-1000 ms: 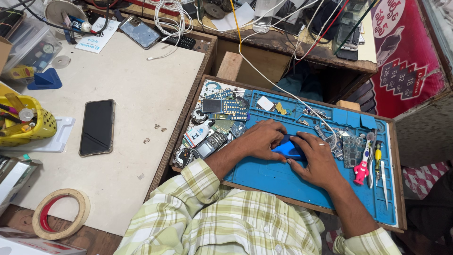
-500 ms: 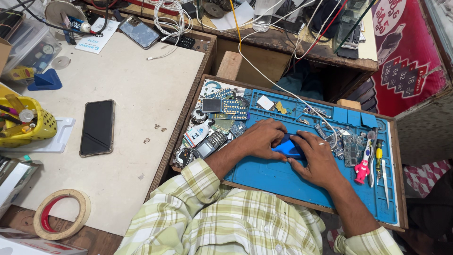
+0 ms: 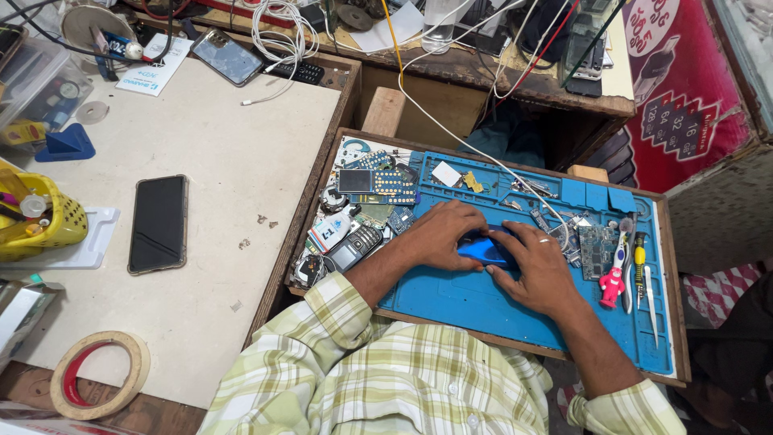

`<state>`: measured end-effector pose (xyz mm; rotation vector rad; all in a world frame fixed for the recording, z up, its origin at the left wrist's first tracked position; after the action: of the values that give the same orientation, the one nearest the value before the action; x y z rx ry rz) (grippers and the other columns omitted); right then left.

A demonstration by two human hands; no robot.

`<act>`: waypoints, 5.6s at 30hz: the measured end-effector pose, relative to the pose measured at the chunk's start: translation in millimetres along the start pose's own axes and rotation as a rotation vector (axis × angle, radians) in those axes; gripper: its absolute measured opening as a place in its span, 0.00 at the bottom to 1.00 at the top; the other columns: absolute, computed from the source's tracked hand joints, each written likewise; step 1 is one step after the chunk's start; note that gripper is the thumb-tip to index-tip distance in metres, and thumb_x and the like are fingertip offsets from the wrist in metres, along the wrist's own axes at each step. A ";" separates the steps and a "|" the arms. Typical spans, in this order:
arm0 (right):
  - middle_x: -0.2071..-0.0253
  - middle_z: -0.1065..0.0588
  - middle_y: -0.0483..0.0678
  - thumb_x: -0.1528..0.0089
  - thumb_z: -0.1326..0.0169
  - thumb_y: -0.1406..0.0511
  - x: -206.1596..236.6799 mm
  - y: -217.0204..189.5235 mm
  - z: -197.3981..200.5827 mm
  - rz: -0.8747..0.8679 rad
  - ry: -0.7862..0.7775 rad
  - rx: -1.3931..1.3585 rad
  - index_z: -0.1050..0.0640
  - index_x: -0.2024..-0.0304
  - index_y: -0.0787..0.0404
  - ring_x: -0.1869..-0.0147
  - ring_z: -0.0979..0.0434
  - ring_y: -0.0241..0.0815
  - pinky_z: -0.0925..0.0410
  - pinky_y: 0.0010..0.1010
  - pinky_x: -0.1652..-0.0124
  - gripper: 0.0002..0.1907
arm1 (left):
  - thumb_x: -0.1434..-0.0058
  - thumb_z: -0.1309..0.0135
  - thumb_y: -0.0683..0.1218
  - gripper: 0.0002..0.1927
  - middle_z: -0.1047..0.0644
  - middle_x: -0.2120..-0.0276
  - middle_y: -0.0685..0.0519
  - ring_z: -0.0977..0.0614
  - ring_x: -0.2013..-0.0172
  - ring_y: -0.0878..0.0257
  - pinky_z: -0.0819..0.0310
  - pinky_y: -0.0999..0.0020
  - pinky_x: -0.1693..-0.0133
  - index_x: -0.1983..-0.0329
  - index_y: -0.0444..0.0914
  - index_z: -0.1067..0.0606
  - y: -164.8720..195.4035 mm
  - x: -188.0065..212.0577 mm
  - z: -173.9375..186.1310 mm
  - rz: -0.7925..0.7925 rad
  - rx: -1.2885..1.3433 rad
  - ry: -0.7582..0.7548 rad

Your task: The person uses a prying tool to separate the back cover from a smartphone, then tests the screen by swiping and pressing buttons. They continue prying and finally remove the back cover, exposing the internal components.

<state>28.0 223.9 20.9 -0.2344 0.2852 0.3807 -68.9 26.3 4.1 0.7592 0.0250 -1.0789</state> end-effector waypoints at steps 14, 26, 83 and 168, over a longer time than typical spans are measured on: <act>0.39 0.28 0.56 0.50 0.37 0.56 0.9 3.9 3.2 -0.015 0.050 -0.061 0.23 0.43 0.56 0.37 0.28 0.60 0.36 0.48 0.41 0.31 | 0.58 0.31 0.56 0.33 0.23 0.45 0.52 0.26 0.42 0.51 0.35 0.54 0.42 0.48 0.43 0.22 1.1 1.7 -1.5 0.009 -0.007 -0.019; 0.37 0.29 0.58 0.47 0.37 0.59 -0.5 -2.3 4.1 0.042 0.062 -0.106 0.22 0.43 0.58 0.33 0.30 0.59 0.36 0.48 0.38 0.29 | 0.60 0.30 0.53 0.19 0.21 0.44 0.46 0.23 0.45 0.48 0.31 0.54 0.47 0.82 0.41 0.28 -3.8 -0.1 -0.8 -0.024 0.064 0.002; 0.47 0.24 0.51 0.44 0.39 0.65 -2.0 -23.9 -6.5 0.140 0.044 0.002 0.20 0.48 0.61 0.44 0.25 0.51 0.32 0.44 0.49 0.21 | 0.59 0.32 0.53 0.19 0.20 0.48 0.50 0.23 0.46 0.49 0.31 0.54 0.46 0.68 0.41 0.25 5.5 -0.7 7.9 -0.031 0.021 0.000; 0.55 0.24 0.46 0.51 0.38 0.68 1.4 -15.0 8.4 0.147 0.156 -0.074 0.20 0.60 0.57 0.51 0.23 0.49 0.30 0.41 0.56 0.15 | 0.53 0.30 0.52 0.17 0.24 0.39 0.42 0.23 0.44 0.45 0.31 0.52 0.45 0.76 0.41 0.27 6.4 -10.9 -4.9 -0.032 0.089 -0.029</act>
<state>37.2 213.2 30.9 -0.3176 0.4433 0.5197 -67.6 39.2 8.0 0.8253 -0.0353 -1.1274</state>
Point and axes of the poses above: each hand's wrist, its own x-axis away from the middle knuckle, its own z-axis out of the back of the hand, y = z × x, the point moved 2 cm from there along -x, towards the middle knuckle
